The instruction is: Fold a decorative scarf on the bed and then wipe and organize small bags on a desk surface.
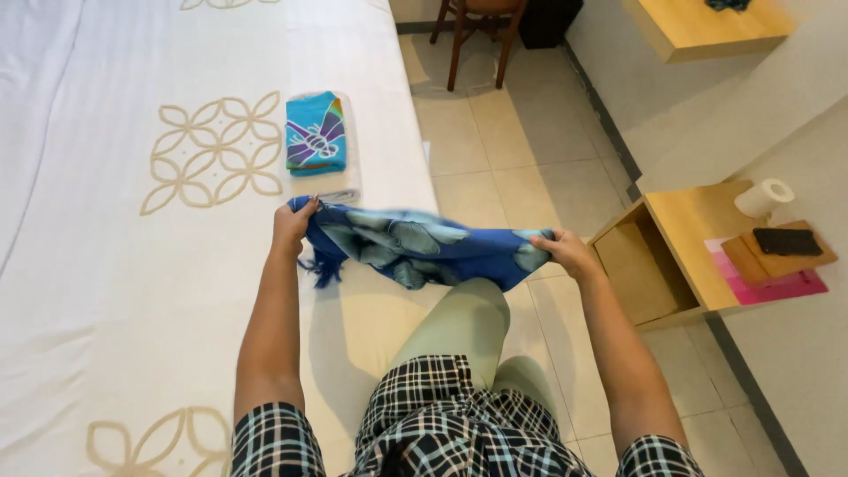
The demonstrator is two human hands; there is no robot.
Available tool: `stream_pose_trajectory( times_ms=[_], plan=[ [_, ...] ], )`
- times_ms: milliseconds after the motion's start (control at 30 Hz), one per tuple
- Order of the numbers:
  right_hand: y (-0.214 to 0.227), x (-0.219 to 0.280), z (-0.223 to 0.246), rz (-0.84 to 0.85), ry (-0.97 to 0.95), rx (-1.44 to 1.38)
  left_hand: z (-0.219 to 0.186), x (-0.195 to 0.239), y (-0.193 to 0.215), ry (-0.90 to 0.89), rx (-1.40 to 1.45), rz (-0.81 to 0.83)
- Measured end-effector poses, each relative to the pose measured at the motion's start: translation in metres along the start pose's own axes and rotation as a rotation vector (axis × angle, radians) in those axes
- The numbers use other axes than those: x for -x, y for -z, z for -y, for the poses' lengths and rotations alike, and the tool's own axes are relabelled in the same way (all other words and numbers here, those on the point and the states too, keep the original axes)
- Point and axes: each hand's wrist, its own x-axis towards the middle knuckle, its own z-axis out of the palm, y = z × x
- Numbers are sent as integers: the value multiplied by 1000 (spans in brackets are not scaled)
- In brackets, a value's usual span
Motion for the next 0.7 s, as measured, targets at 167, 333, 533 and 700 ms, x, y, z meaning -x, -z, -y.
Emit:
stream_pose_trajectory(
  times_ms=[167, 333, 533, 700],
  plan=[
    [28, 5, 30, -165, 36, -328, -70, -2, 0, -72, 244, 13],
    [38, 37, 120, -189, 294, -529, -185, 30, -17, -424, 417, 108],
    [28, 15, 82, -216, 158, -223, -95, 4, 1, -75, -31, 148],
    [28, 5, 52, -240, 0, -392, -45, -6, 21, 28, 196, 83]
  ],
)
